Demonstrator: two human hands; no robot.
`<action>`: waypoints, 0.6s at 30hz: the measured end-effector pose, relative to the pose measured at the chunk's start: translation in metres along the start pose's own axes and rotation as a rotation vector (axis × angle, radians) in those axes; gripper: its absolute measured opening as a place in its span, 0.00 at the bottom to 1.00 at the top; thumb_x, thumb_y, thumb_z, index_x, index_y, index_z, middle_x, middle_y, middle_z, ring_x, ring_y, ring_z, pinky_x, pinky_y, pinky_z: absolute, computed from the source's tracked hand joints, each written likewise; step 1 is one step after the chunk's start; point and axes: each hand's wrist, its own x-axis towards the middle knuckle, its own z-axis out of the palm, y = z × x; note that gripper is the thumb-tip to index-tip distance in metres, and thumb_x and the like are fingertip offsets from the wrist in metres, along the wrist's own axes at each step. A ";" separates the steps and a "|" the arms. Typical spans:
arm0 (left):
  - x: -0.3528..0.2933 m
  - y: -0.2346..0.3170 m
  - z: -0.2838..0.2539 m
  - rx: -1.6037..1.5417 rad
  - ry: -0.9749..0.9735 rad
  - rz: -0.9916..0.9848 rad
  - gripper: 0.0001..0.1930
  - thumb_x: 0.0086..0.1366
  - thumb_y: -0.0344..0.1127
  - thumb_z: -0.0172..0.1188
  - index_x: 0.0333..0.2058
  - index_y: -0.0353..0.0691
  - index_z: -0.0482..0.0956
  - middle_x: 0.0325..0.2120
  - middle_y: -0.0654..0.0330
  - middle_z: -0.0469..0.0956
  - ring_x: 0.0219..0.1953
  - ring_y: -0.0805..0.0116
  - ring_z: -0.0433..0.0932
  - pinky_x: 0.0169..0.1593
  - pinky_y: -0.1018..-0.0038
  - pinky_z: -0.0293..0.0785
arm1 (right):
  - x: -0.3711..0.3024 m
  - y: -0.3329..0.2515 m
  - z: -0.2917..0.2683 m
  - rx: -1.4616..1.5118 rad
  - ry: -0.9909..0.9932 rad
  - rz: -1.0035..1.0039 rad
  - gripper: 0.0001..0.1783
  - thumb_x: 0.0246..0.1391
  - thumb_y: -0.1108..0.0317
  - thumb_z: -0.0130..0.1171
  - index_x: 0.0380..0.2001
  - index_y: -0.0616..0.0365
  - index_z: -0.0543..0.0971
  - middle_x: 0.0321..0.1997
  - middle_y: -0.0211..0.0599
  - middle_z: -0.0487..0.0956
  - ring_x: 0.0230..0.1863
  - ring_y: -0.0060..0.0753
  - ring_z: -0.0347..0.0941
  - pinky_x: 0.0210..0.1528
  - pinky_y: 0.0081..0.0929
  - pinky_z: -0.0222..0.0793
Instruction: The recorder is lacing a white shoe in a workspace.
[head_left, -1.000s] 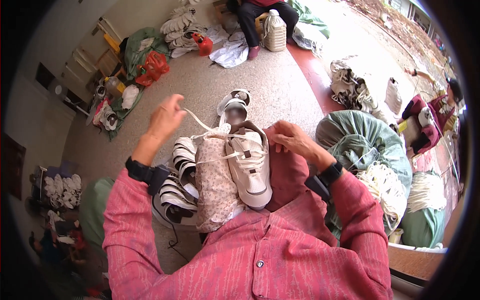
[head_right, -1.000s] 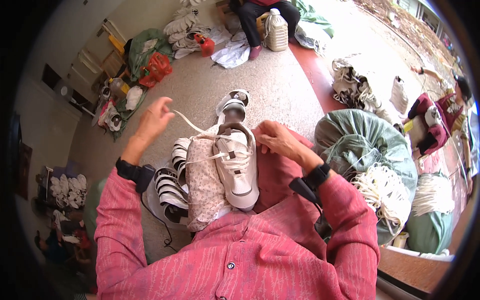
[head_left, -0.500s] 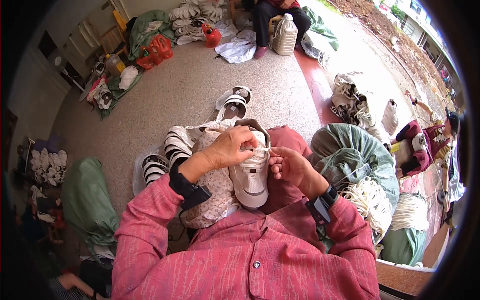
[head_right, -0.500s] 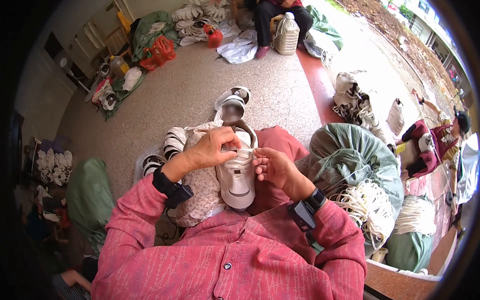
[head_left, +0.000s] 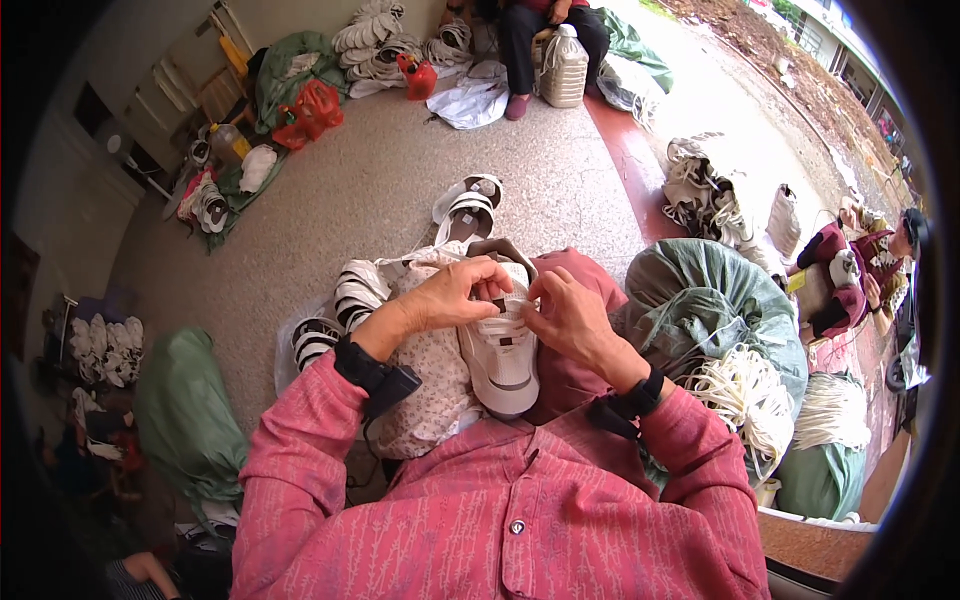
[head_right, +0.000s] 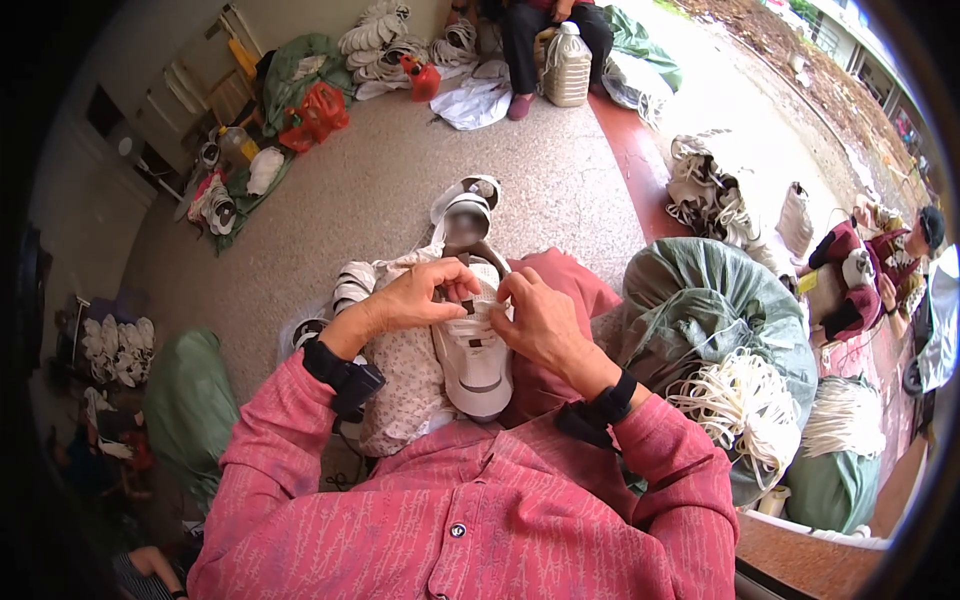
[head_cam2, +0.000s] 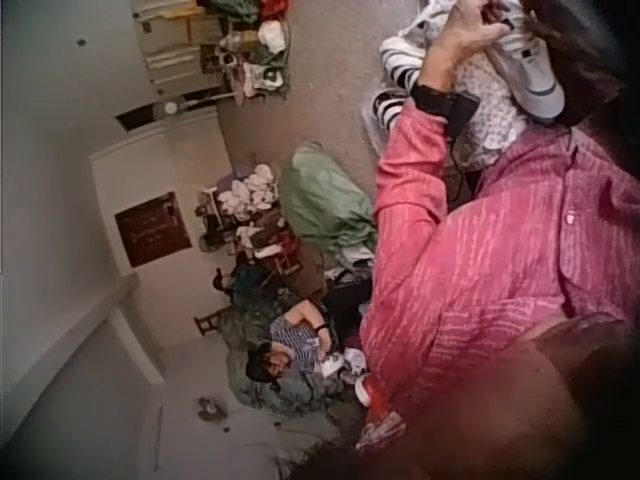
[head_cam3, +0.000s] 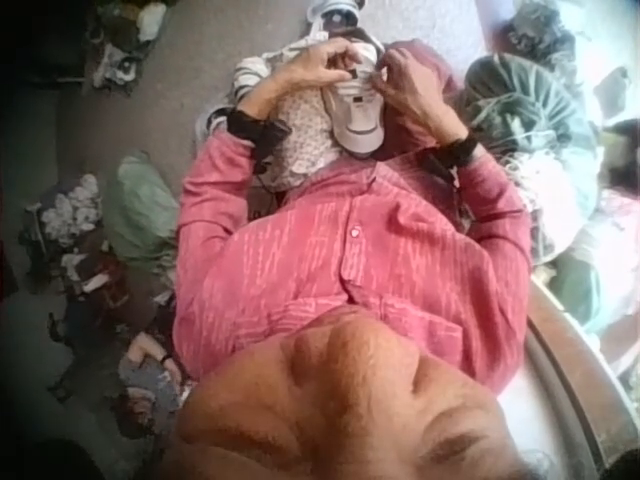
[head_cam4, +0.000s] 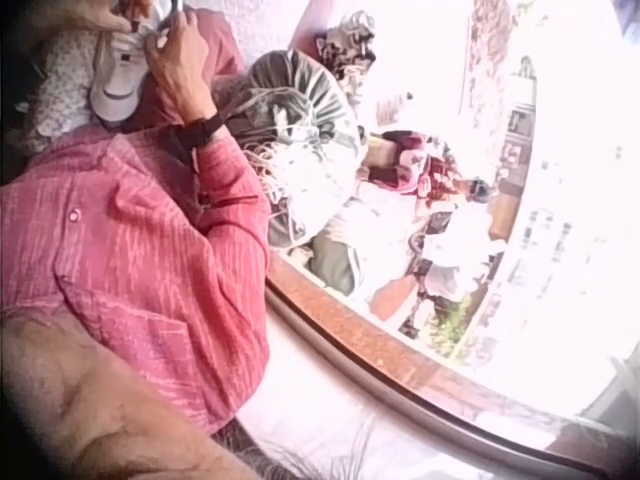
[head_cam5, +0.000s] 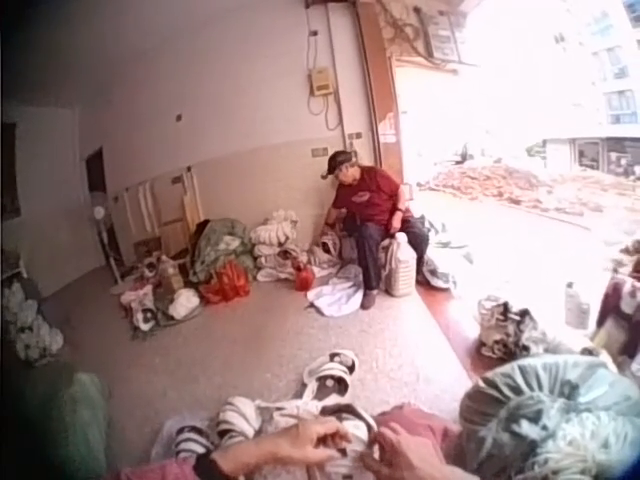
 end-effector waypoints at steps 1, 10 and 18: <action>0.001 0.000 -0.001 0.001 -0.001 0.001 0.16 0.52 0.30 0.63 0.41 0.36 0.76 0.34 0.63 0.75 0.38 0.73 0.73 0.46 0.75 0.71 | 0.002 0.000 -0.001 -0.034 -0.025 0.010 0.10 0.50 0.64 0.60 0.32 0.57 0.75 0.33 0.39 0.74 0.32 0.43 0.75 0.35 0.37 0.71; 0.009 0.000 -0.004 -0.084 -0.112 -0.028 0.17 0.56 0.31 0.61 0.46 0.41 0.79 0.33 0.66 0.73 0.36 0.74 0.72 0.41 0.77 0.68 | 0.009 0.019 -0.013 0.193 -0.207 -0.092 0.06 0.50 0.69 0.60 0.31 0.58 0.75 0.36 0.41 0.71 0.34 0.42 0.73 0.36 0.34 0.69; 0.017 0.000 -0.001 -0.104 -0.115 -0.063 0.09 0.57 0.36 0.65 0.35 0.39 0.83 0.29 0.67 0.72 0.33 0.75 0.70 0.38 0.77 0.67 | 0.018 0.029 -0.031 0.143 -0.223 -0.394 0.07 0.53 0.71 0.58 0.32 0.61 0.72 0.38 0.41 0.71 0.37 0.43 0.72 0.37 0.33 0.68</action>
